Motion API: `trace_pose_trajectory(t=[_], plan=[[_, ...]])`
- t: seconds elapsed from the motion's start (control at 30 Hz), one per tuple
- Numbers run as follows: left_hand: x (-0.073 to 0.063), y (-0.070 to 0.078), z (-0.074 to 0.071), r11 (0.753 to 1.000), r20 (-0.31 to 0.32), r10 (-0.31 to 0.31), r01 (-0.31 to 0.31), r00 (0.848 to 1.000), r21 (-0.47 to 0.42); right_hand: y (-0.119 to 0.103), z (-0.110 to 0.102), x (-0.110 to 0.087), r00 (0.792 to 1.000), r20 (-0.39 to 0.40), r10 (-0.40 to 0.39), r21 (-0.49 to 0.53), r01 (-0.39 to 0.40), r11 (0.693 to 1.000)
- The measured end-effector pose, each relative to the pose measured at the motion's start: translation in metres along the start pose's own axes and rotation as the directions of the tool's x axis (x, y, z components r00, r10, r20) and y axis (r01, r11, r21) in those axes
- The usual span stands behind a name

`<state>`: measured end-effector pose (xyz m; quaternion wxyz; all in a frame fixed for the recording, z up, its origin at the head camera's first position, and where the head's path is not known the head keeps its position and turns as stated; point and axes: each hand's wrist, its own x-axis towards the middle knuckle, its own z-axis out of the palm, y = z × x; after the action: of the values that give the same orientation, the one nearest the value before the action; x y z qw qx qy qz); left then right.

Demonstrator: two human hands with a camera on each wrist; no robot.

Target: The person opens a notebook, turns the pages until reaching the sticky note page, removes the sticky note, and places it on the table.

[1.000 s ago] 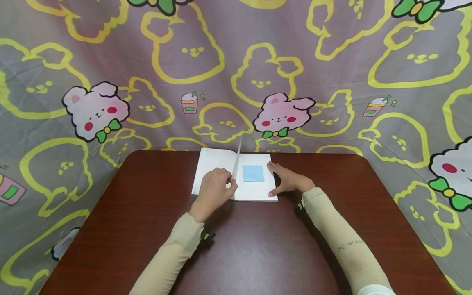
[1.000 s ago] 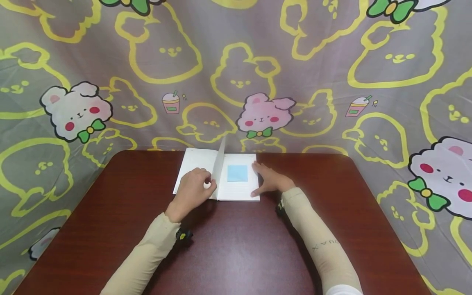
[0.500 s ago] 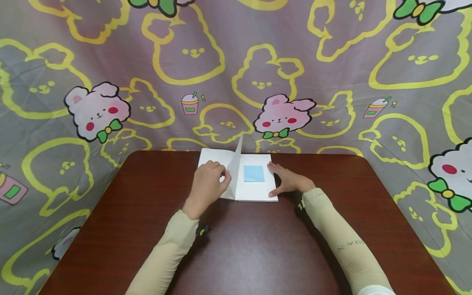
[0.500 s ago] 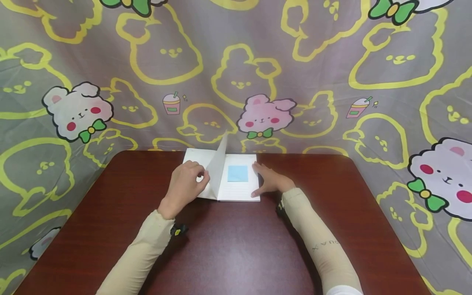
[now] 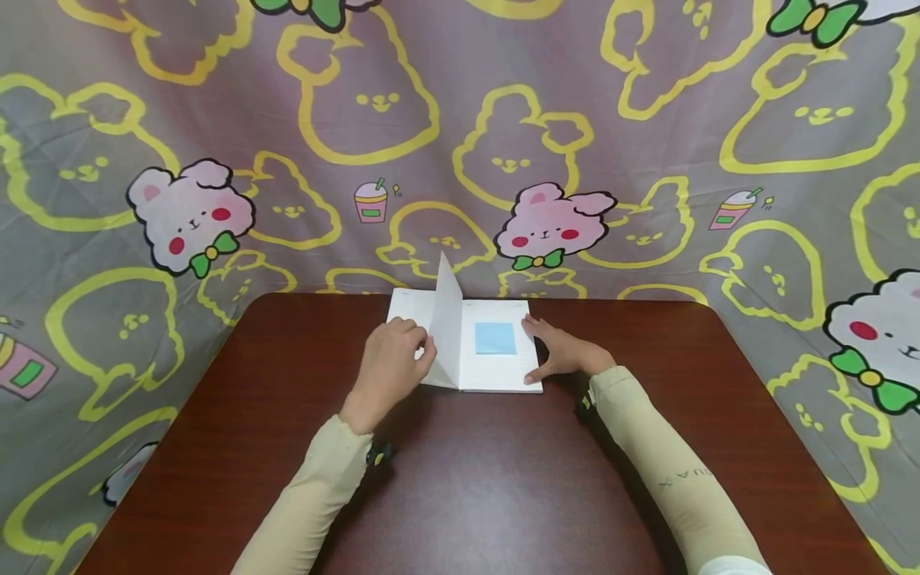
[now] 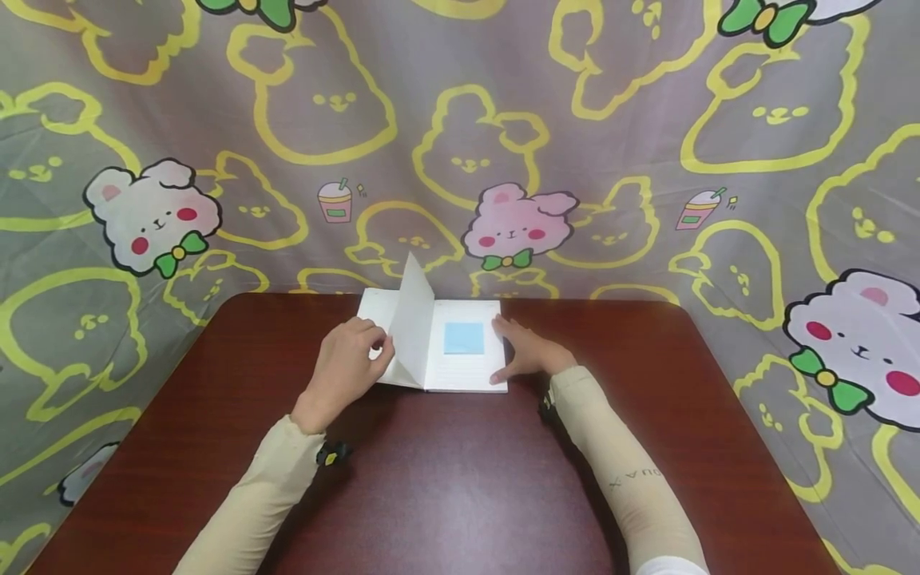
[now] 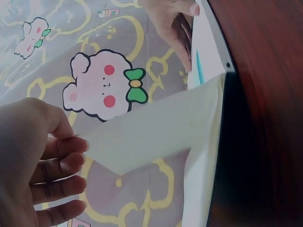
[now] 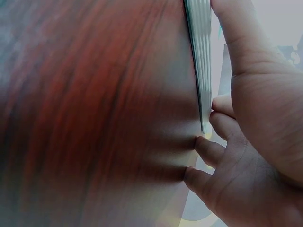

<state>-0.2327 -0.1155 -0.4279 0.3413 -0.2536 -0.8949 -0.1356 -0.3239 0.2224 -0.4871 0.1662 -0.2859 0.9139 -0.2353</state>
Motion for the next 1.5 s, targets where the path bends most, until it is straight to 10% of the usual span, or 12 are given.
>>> trace_pose_trajectory(t=[0.63, 0.97, 1.5], plan=[[-0.033, -0.028, -0.005, 0.993, 0.094, -0.084, 0.075, 0.992, 0.089, 0.003, -0.001, -0.002, 1.0, 0.008, 0.017, 0.019, -0.017, 1.0], [-0.05, -0.046, 0.007, 0.975, 0.253, -0.215, 0.194, 0.943, 0.108, 0.004, -0.001, -0.002, 1.0, 0.009, 0.016, 0.014, -0.016, 1.0], [-0.052, -0.059, 0.021, 0.906, 0.563, -0.393, 0.412, 0.727, 0.101, -0.001, 0.0, 0.0, 0.999, 0.002, 0.038, 0.015, -0.038, 0.999]])
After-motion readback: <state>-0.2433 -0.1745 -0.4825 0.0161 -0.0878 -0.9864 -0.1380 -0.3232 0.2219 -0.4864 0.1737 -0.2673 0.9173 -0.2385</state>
